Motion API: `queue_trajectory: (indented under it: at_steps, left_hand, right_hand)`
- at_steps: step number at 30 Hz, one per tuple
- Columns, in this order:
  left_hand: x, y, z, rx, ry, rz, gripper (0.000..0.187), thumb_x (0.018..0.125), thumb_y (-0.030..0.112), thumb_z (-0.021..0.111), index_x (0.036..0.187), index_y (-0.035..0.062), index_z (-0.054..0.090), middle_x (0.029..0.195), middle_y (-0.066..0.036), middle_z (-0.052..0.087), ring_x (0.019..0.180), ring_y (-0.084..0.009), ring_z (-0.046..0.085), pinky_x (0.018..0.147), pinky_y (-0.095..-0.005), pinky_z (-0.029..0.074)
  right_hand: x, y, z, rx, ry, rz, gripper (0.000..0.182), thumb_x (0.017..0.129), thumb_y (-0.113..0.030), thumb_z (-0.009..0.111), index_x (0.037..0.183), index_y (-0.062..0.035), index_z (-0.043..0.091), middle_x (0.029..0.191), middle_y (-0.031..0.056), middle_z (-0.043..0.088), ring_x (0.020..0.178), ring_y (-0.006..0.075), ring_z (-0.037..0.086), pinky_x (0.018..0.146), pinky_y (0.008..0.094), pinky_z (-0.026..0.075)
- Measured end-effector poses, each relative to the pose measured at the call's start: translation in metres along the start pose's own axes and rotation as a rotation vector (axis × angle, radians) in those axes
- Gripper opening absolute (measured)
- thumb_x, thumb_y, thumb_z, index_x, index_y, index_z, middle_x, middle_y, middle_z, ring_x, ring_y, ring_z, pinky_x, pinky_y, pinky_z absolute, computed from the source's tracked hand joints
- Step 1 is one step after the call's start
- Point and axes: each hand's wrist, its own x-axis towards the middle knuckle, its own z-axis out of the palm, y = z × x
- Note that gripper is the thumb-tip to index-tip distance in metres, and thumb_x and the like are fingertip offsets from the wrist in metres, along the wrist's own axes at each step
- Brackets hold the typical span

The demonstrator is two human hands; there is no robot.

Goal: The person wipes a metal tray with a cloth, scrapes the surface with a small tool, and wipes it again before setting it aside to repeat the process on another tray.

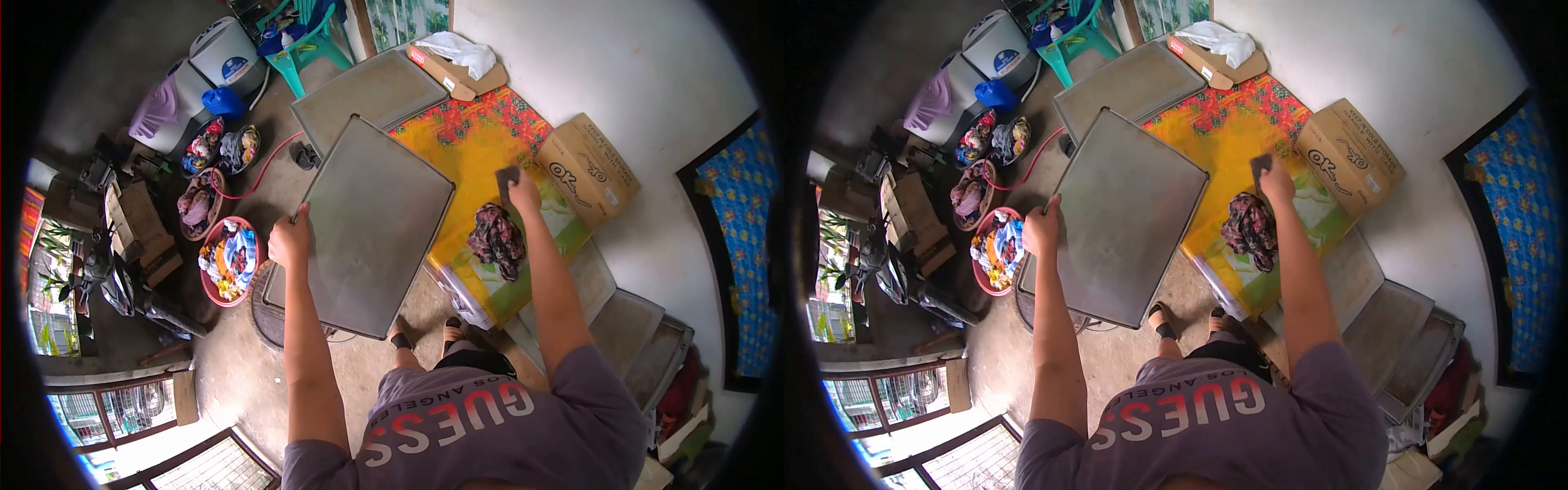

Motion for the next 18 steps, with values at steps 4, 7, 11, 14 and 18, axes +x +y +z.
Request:
queue_trajectory:
  at_steps: [4, 7, 11, 14, 18]
  left_hand:
    - [-0.003, 0.037, -0.029, 0.022, 0.164, 0.129, 0.062, 0.077, 0.07, 0.058, 0.073, 0.009, 0.069, 0.071, -0.016, 0.068, 0.068, -0.0377, 0.067, 0.06, -0.0466, 0.05]
    - [-0.017, 0.071, -0.051, 0.044, 0.271, 0.246, 0.061, 0.078, 0.07, 0.057, 0.065, 0.0101, 0.063, 0.064, -0.014, 0.066, 0.063, -0.0361, 0.066, 0.056, -0.0458, 0.049]
    - [-0.054, 0.094, -0.037, 0.019, 0.526, 0.646, 0.053, 0.074, 0.061, 0.069, 0.059, 0.0127, 0.054, 0.054, -0.007, 0.06, 0.051, -0.0274, 0.061, 0.05, -0.0415, 0.044]
    - [-0.105, 0.098, -0.042, 0.001, 0.502, 0.873, 0.046, 0.071, 0.053, 0.075, 0.062, 0.0151, 0.052, 0.054, -0.002, 0.056, 0.05, -0.0212, 0.057, 0.052, -0.0351, 0.04]
    - [-0.167, 0.066, -0.015, -0.01, 0.346, 0.954, 0.041, 0.067, 0.049, 0.078, 0.066, 0.0158, 0.053, 0.059, -0.001, 0.057, 0.053, -0.0214, 0.057, 0.061, -0.0373, 0.042]
  right_hand:
    - [0.003, 0.076, 0.019, 0.267, 0.107, 0.314, 0.072, 0.087, -0.036, 0.066, 0.145, -0.0124, 0.031, 0.137, 0.0225, 0.047, 0.124, 0.0404, 0.047, 0.1, 0.0488, 0.042]
    - [-0.025, 0.084, 0.018, 0.232, 0.274, 0.499, 0.083, 0.087, -0.041, 0.067, 0.149, -0.0143, 0.02, 0.145, 0.0226, 0.037, 0.129, 0.0411, 0.041, 0.102, 0.0489, 0.039]
    - [-0.07, 0.066, 0.015, 0.271, 0.246, 0.38, 0.082, 0.09, -0.045, 0.062, 0.15, -0.0138, 0.016, 0.144, 0.0209, 0.037, 0.125, 0.0385, 0.045, 0.1, 0.0537, 0.04]
    - [-0.089, 0.069, 0.02, 1.03, -0.063, 0.177, 0.075, 0.094, -0.052, 0.052, 0.148, -0.009, 0.022, 0.137, 0.0181, 0.045, 0.116, 0.0364, 0.053, 0.092, 0.0558, 0.046]
    - [-0.129, 0.026, -0.039, 1.827, -0.711, 0.429, 0.072, 0.095, -0.061, 0.041, 0.14, -0.0049, 0.036, 0.131, 0.0151, 0.051, 0.106, 0.0318, 0.06, 0.081, 0.0538, 0.054]
